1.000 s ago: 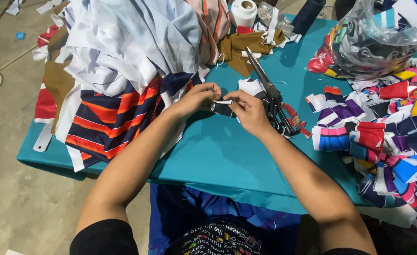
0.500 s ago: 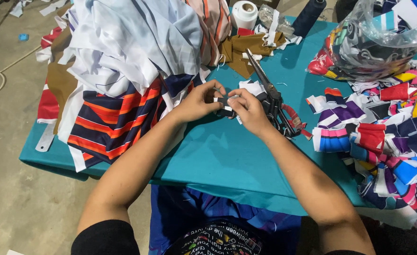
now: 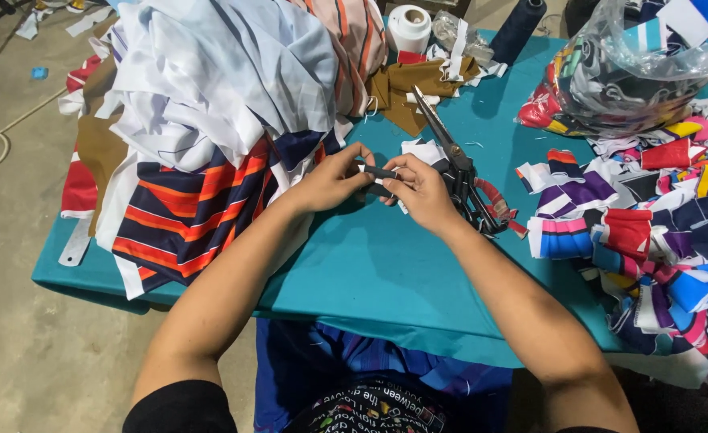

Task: Cutting small strips of fabric from scraps using scissors and organizing them on a work table.

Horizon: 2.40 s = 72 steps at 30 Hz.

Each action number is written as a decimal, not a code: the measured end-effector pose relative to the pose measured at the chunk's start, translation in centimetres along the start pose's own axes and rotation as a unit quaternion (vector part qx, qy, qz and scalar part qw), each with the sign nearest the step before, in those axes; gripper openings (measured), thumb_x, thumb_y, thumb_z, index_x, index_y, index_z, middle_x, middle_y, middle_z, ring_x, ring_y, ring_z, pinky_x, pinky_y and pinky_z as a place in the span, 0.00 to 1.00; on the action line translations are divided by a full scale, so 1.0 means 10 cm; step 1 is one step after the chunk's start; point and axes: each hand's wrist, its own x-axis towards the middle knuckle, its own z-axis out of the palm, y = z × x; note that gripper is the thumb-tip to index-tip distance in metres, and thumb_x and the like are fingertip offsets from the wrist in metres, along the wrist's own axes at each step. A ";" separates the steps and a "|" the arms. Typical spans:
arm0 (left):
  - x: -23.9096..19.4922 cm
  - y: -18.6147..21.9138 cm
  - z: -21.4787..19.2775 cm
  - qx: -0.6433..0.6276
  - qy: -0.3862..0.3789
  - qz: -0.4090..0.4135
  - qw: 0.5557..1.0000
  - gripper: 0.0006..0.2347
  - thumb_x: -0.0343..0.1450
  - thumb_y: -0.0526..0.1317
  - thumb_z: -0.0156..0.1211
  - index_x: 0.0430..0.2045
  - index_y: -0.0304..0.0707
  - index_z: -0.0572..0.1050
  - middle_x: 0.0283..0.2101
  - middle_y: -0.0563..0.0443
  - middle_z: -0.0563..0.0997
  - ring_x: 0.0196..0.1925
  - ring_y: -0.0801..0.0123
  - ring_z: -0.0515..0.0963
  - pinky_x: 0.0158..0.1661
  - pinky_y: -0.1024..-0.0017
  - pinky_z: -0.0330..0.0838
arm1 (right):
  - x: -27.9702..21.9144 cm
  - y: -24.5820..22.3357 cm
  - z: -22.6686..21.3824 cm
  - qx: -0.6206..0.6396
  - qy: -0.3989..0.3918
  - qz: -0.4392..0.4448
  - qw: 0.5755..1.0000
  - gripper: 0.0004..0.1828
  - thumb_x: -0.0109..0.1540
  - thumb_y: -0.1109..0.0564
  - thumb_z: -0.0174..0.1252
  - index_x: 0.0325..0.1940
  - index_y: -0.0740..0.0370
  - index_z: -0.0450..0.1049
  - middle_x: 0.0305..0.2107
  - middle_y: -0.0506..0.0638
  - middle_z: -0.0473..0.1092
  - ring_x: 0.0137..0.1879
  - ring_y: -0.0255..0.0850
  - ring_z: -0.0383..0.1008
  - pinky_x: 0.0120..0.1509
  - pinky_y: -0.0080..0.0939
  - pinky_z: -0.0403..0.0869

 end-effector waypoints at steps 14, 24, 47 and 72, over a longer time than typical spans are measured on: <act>0.11 -0.21 0.02 -0.107 0.051 -0.014 0.993 0.08 0.67 0.27 0.67 0.35 0.31 0.75 0.28 0.46 0.77 0.34 0.65 0.83 0.38 0.66 0.83 | -0.03 -0.11 0.02 -0.062 0.040 -0.060 0.995 0.10 0.62 0.69 0.60 0.48 0.66 0.76 0.33 0.66 0.77 0.39 0.52 0.82 0.42 0.48 0.82; 0.06 -0.09 0.04 -0.029 0.095 0.039 0.994 0.11 0.63 0.26 0.71 0.37 0.31 0.78 0.30 0.44 0.79 0.36 0.64 0.81 0.40 0.64 0.80 | -0.03 -0.14 0.02 -0.063 0.065 -0.044 0.995 0.09 0.65 0.67 0.62 0.50 0.68 0.75 0.34 0.66 0.77 0.39 0.48 0.83 0.42 0.42 0.83; -0.02 0.22 0.10 0.075 0.103 0.184 0.975 0.07 0.68 0.25 0.68 0.37 0.30 0.83 0.28 0.37 0.84 0.35 0.51 0.86 0.41 0.57 0.83 | -0.03 -0.19 -0.05 -0.201 0.046 -0.151 0.967 0.09 0.60 0.63 0.65 0.44 0.64 0.78 0.29 0.58 0.75 0.32 0.52 0.77 0.34 0.45 0.77; -0.03 0.09 0.30 0.279 0.083 0.241 0.926 0.35 0.66 0.30 0.69 0.71 0.42 0.62 0.63 0.42 0.75 0.62 0.48 0.76 0.60 0.50 0.72 | 0.01 0.32 -0.13 -0.022 0.078 -0.038 0.996 0.05 0.63 0.62 0.63 0.43 0.64 0.76 0.27 0.57 0.79 0.34 0.38 0.79 0.39 0.38 0.80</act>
